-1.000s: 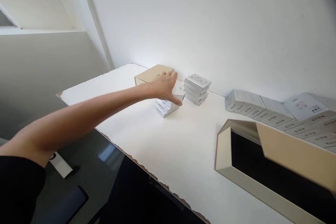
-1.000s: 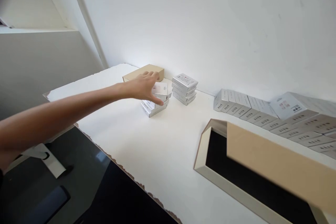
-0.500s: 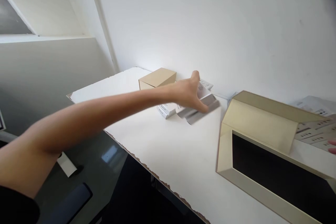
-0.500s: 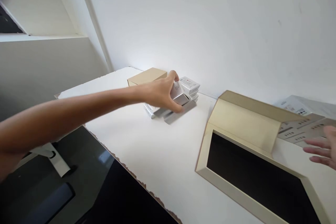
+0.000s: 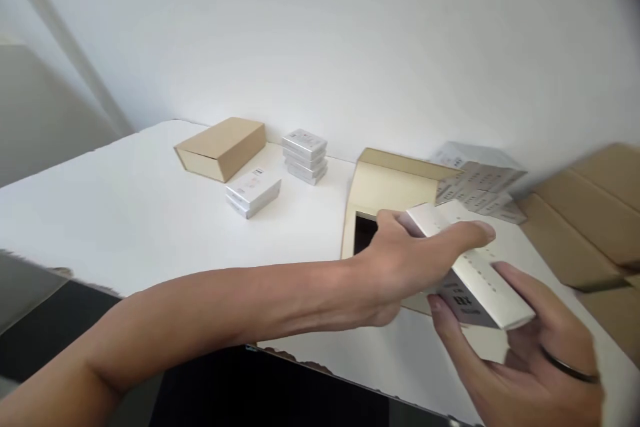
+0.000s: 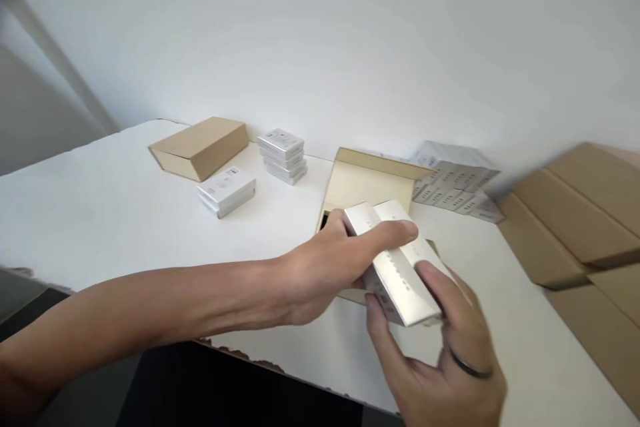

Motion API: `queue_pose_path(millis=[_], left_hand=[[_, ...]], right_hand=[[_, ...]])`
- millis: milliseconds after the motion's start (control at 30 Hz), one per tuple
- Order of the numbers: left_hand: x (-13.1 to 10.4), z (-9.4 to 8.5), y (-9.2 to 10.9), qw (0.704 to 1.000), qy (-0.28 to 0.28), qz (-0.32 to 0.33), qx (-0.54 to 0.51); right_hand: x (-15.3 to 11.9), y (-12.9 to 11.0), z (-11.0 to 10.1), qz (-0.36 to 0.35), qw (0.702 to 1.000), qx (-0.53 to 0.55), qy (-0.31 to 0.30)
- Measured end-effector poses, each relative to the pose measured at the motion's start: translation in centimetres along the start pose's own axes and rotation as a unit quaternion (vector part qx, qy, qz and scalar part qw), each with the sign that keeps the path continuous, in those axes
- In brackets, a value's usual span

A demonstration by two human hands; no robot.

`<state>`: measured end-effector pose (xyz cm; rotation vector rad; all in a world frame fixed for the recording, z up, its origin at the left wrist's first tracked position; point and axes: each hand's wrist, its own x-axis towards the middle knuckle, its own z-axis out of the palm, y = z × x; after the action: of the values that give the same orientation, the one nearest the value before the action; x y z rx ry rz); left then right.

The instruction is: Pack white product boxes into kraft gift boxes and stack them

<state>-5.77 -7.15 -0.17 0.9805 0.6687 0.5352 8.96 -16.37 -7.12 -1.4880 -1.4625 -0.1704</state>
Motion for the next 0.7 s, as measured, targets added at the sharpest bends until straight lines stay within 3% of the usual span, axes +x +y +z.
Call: queue_pose_path(millis=[67, 133, 167, 267, 300, 333, 400, 467, 567, 700], left_hand=[[-0.5, -0.7, 0.1, 0.996, -0.045, 0.016, 0.082], [-1.1, -1.7, 0.3, 0.958, -0.054, 0.103, 0.262], [-1.3, -2.2, 0.3, 0.913, -0.029, 0.173, 0.368], [-1.4, -3.0, 0.4, 0.728, 0.018, 0.362, 0.582], [-1.3, -3.0, 0.4, 0.694, 0.004, 0.377, 0.613], [-1.2, -2.9, 0.4, 0.682, -0.019, 0.367, 0.632], [-1.1, -2.7, 0.5, 0.693, -0.049, 0.310, 0.649], [-1.1, -2.5, 0.5, 0.720, -0.046, 0.267, 0.639], [-1.1, -2.4, 0.6, 0.763, -0.041, 0.250, 0.594], [-0.7, -2.7, 1.0, 0.785, -0.033, 0.238, 0.571]], right_hand=[[0.4, -0.1, -0.8, 0.077, 0.996, 0.046, 0.008], [1.0, -0.1, -1.5, 0.208, 0.966, 0.152, -0.019], [1.3, -0.1, -1.8, 0.272, 0.938, 0.209, -0.047], [1.9, -0.3, -2.3, 0.402, 0.851, 0.300, -0.156], [2.1, -0.4, -2.4, 0.421, 0.831, 0.311, -0.189], [2.1, -0.5, -2.4, 0.425, 0.818, 0.321, -0.217], [2.2, -0.8, -2.1, 0.406, 0.798, 0.348, -0.279], [2.3, -0.8, -1.8, 0.362, 0.801, 0.338, -0.336], [2.3, -0.2, -1.4, 0.285, 0.873, 0.212, -0.333], [1.9, 1.7, -2.5, 0.190, 0.953, 0.033, -0.234]])
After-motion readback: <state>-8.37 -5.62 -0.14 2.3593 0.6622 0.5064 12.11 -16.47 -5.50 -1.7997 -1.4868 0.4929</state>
